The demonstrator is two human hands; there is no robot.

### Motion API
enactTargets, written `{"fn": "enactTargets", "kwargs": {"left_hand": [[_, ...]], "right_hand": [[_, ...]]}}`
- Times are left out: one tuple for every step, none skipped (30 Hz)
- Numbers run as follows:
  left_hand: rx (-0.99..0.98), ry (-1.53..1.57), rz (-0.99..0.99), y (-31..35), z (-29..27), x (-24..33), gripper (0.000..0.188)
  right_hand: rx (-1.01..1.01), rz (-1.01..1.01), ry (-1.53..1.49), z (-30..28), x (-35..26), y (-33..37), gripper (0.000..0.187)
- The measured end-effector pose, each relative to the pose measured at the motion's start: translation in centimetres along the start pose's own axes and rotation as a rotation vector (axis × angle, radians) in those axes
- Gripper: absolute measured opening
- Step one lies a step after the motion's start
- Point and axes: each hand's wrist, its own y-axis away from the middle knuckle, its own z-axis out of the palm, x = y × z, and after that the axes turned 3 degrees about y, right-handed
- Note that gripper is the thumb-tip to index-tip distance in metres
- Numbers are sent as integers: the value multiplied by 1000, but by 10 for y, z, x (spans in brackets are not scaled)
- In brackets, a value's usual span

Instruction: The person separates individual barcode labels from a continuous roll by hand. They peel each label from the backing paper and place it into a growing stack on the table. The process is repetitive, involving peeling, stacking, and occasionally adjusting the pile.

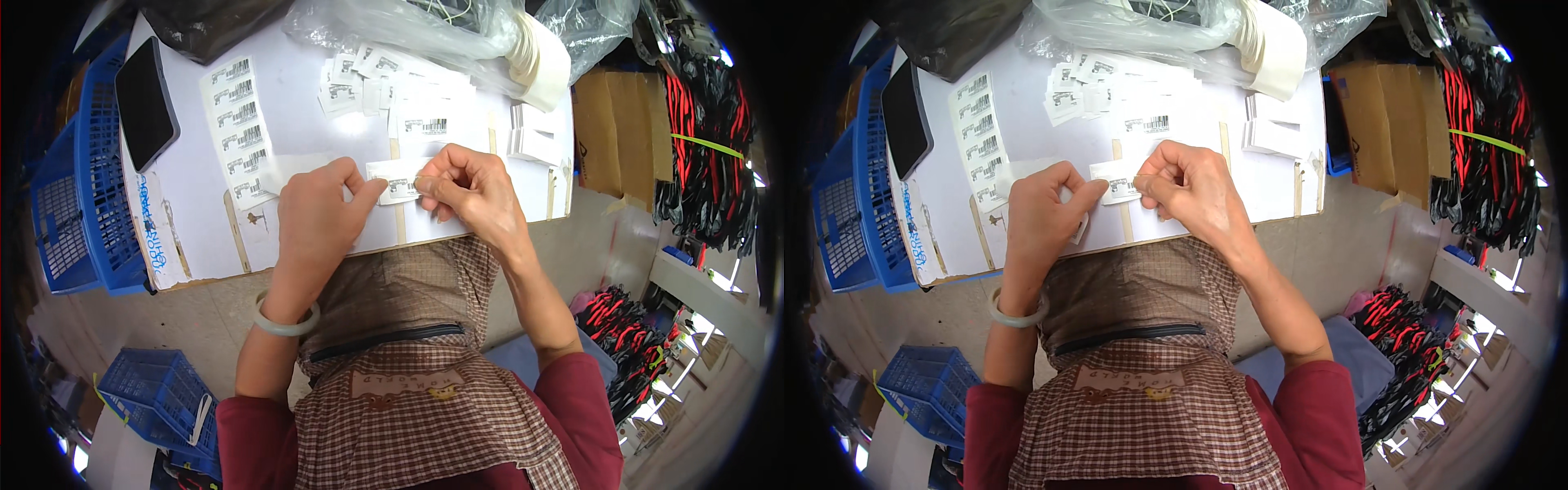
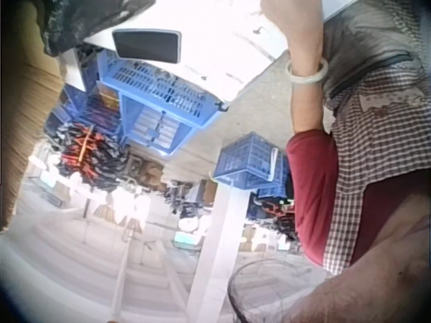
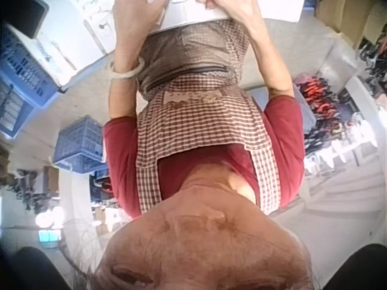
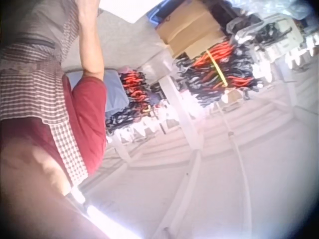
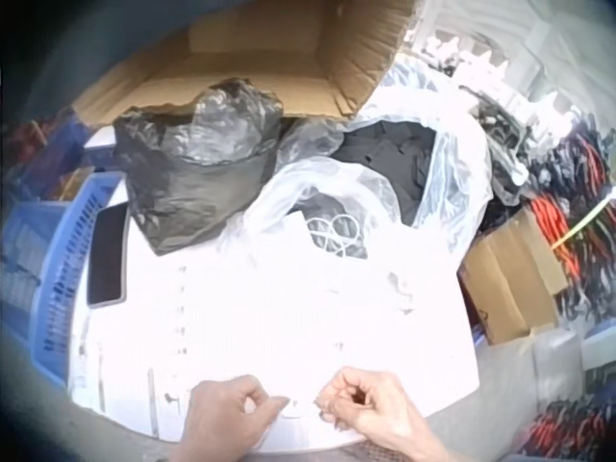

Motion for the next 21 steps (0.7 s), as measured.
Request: {"fn": "enactTargets", "kwargs": {"left_hand": [[12, -26, 5, 1, 1, 3, 30], [24, -52, 10, 1, 0, 6, 31], [35, -79, 15, 1, 0, 8, 32], [37, -85, 23, 1, 0, 8, 31], [38, -91, 32, 2, 1, 7, 31], [39, -98, 40, 2, 1, 7, 30], [11, -76, 11, 0, -1, 7, 30], [-18, -54, -17, -2, -3, 7, 30], [-47, -32, -44, -3, -4, 9, 30], [-20, -98, -5, -3, -2, 10, 31], [7, -164, 34, -1, 2, 11, 32], [33, -230, 73, 0, 5, 12, 33], [30, -246, 90, -1, 5, 12, 33], [27, -263, 106, -2, 5, 11, 34], [24, -279, 123, -3, 4, 11, 34], [69, -172, 112, -3, 2, 13, 35], [111, -65, 102, 0, -1, 15, 36], [150, 44, 91, 0, -3, 18, 37], [162, 28, 39, -4, -9, 26, 36], [167, 10, -17, -8, -19, 42, 36], [172, -8, -71, -14, -24, 52, 35]], "right_hand": [[-10, 19, 0, -1, -2, 0, 7], [-20, 38, 0, -1, -3, 1, 6], [-23, 21, -5, -1, -3, 1, 6], [-23, 3, -9, -1, -1, 1, 6], [-24, -16, -14, -1, 0, 2, 6], [-8, -29, -13, 0, 2, 2, 7], [11, -44, -12, 2, 4, 1, 9], [30, -59, -11, 3, 4, 1, 11], [30, -46, 8, 3, 2, 2, 11], [29, -34, 26, 4, 1, 2, 11], [28, -22, 44, 4, 0, 2, 11], [43, -55, 114, 6, -1, 2, 9], [63, -90, 182, 7, -1, 2, 8], [83, -124, 250, 7, -1, 2, 7], [82, -150, 257, 8, 0, 3, 8], [87, -181, 265, 7, 1, 2, 8], [93, -211, 272, 5, 0, 2, 8], [124, -206, 189, -1, -6, 1, 9], [150, -197, 103, -8, -13, -1, 10], [177, -182, 13, -14, -17, -2, 11], [220, -202, 57, -14, -16, -11, 14]]}}
